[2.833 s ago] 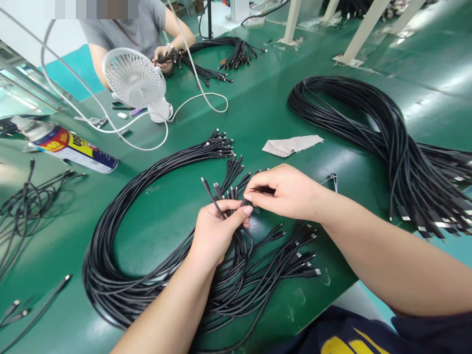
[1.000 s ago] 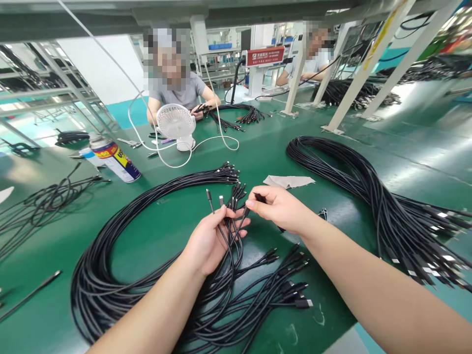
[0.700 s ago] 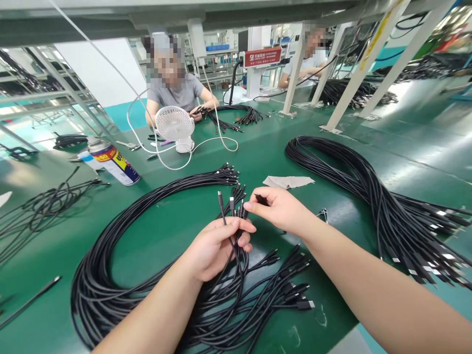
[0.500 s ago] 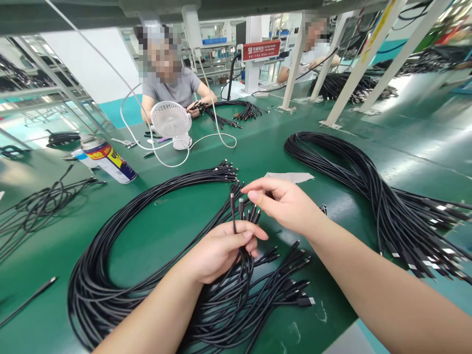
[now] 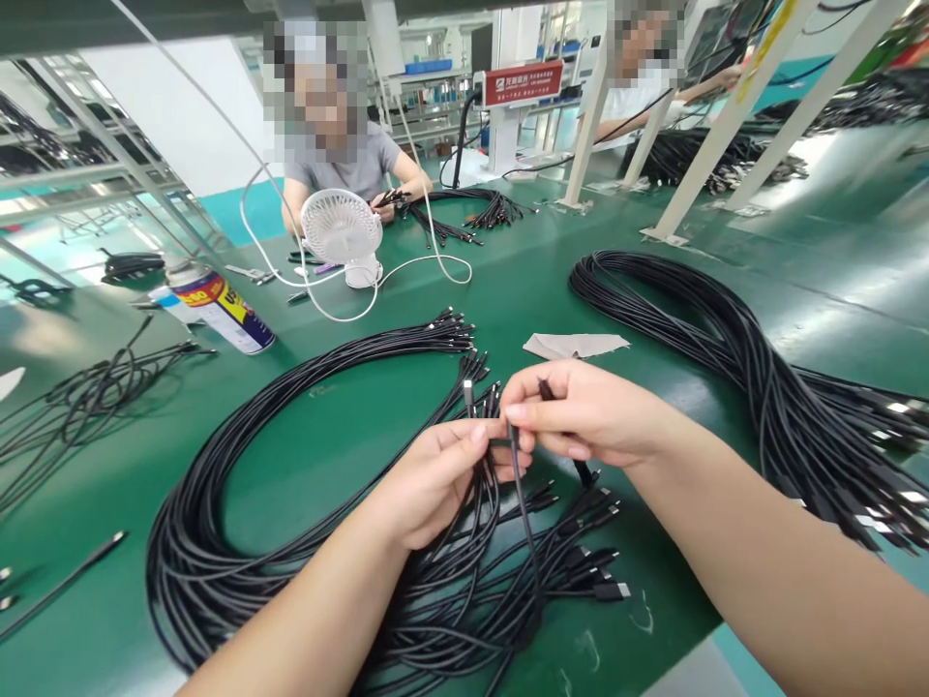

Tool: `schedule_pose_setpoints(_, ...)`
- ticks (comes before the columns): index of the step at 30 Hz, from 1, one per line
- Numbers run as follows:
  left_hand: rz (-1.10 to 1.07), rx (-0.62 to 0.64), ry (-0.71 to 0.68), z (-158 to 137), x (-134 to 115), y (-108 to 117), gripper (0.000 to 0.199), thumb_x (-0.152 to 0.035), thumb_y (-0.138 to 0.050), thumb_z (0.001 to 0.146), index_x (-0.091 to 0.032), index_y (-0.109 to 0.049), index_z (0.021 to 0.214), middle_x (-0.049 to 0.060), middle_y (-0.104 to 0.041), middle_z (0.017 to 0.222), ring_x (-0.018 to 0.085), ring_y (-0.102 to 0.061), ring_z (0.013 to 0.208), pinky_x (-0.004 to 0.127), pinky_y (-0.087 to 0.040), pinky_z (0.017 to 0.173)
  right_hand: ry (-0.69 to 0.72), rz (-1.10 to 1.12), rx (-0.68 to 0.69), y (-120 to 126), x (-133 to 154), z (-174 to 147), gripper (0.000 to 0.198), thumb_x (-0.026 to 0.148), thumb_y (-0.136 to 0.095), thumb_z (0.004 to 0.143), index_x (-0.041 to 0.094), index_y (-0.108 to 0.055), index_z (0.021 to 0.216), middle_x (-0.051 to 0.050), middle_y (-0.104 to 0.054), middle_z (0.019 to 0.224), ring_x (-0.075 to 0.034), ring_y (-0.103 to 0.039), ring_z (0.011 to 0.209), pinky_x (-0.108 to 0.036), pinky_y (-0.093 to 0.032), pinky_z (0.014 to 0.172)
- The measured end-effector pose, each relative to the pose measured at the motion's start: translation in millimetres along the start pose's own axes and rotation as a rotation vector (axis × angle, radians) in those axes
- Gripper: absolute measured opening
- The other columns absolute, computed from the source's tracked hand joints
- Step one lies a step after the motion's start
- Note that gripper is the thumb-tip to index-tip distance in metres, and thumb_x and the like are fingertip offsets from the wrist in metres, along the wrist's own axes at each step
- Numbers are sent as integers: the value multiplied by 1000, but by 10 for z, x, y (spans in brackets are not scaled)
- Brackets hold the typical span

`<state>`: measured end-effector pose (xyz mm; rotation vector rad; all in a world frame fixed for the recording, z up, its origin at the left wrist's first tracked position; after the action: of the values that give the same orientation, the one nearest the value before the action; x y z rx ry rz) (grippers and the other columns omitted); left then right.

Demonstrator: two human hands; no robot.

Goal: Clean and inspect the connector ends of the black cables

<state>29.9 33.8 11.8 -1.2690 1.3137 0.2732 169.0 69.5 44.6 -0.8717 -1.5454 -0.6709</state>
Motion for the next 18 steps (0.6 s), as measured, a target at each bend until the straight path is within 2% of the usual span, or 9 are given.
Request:
schedule_pose_setpoints(3, -35, -74, 8, 27, 9, 26, 39, -46, -82, 65, -12, -76, 83, 8, -72, 82, 17, -67, 78, 31, -51, 80, 6, -170, -48, -67, -33, 20, 17, 31, -67, 79, 16, -60, 76, 3, -64, 59, -5, -45, 38, -19, -34, 39)
schedule_pose_setpoints(6, -41, -156, 13, 41, 33, 74, 36, -39, -84, 65, -12, -76, 87, 7, -73, 74, 14, -67, 69, 26, -52, 72, 76, -282, -126, -133, 21, 27, 13, 25, -64, 79, 17, -59, 70, 2, -64, 58, -12, -60, 56, -23, -47, 57)
schedule_pose_setpoints(9, -48, -190, 17, 49, 48, 101, 35, -35, -87, 61, -13, -77, 86, 5, -71, 65, 12, -65, 58, 23, -50, 64, 68, -281, -117, -150, 38, 31, 12, 25, -62, 79, 18, -60, 70, 0, -66, 60, -15, -63, 60, -27, -49, 63)
schedule_pose_setpoints(13, -23, -188, -3, 63, 42, 111, 24, -33, -84, 67, -11, -75, 71, 3, -68, 60, 9, -60, 53, 22, -46, 59, 115, -304, -129, -101, 41, 28, 10, 26, -59, 82, 17, -62, 78, 0, -64, 64, -15, -62, 64, -29, -50, 66)
schedule_pose_setpoints(15, -16, -175, -21, 65, 36, 115, 23, -33, -81, 70, -11, -75, 71, 2, -66, 60, 8, -57, 53, 22, -44, 59, 190, -396, -191, -72, 67, 4, 9, 24, -55, 85, 18, -61, 88, 1, -61, 68, -14, -61, 66, -28, -50, 65)
schedule_pose_setpoints(18, -26, -147, -13, 57, 37, 118, 21, -33, -77, 76, -12, -77, 81, 1, -65, 62, 8, -56, 55, 21, -42, 61, 329, -632, -345, -50, 132, -76, 14, 21, -48, 90, 19, -55, 102, -1, -61, 79, -14, -61, 73, -27, -49, 66)
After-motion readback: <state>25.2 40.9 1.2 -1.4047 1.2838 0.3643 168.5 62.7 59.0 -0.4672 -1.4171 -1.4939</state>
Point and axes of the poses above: each hand's wrist, its own z-axis towards the middle knuckle, its own y-axis out of the back of the hand, x = y × z, the point moved 4 cm from there along z, towards the middle knuckle
